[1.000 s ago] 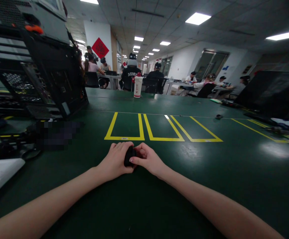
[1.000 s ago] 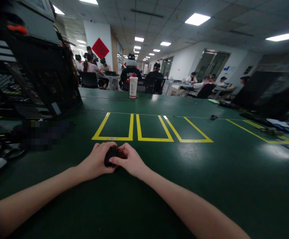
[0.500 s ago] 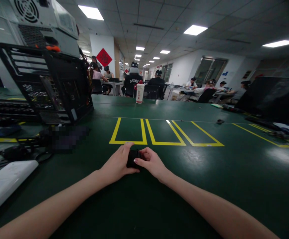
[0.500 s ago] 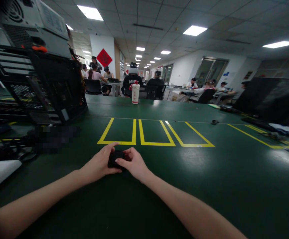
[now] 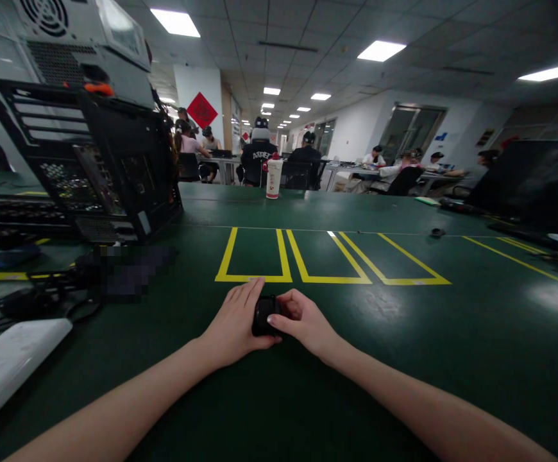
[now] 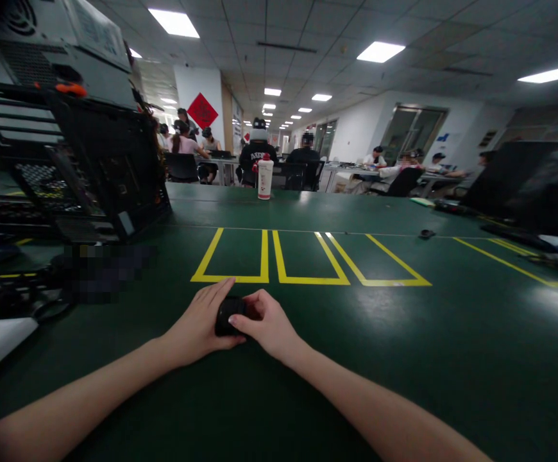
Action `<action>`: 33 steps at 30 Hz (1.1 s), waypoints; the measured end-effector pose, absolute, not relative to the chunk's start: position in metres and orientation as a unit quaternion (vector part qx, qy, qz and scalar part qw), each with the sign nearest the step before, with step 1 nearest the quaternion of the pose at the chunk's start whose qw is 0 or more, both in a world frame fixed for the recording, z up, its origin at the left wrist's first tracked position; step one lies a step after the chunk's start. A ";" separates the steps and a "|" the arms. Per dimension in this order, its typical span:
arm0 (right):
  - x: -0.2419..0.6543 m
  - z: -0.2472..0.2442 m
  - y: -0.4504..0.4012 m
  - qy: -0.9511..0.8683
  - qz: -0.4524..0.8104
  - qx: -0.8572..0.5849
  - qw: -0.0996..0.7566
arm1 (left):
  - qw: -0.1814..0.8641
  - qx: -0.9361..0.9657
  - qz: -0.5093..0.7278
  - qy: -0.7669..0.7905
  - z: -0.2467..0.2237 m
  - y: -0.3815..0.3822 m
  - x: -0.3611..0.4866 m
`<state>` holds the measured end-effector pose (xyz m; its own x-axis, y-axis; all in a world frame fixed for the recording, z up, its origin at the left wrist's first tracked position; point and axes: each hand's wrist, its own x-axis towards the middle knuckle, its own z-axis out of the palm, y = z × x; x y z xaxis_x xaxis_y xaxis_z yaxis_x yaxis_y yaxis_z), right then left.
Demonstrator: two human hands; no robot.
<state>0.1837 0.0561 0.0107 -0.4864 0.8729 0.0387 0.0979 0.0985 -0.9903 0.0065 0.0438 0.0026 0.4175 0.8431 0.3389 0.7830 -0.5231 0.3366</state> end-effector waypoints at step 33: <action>0.189 0.010 0.052 -0.663 0.577 -0.315 0.359 | 0.101 0.842 0.214 0.484 0.012 0.041 0.005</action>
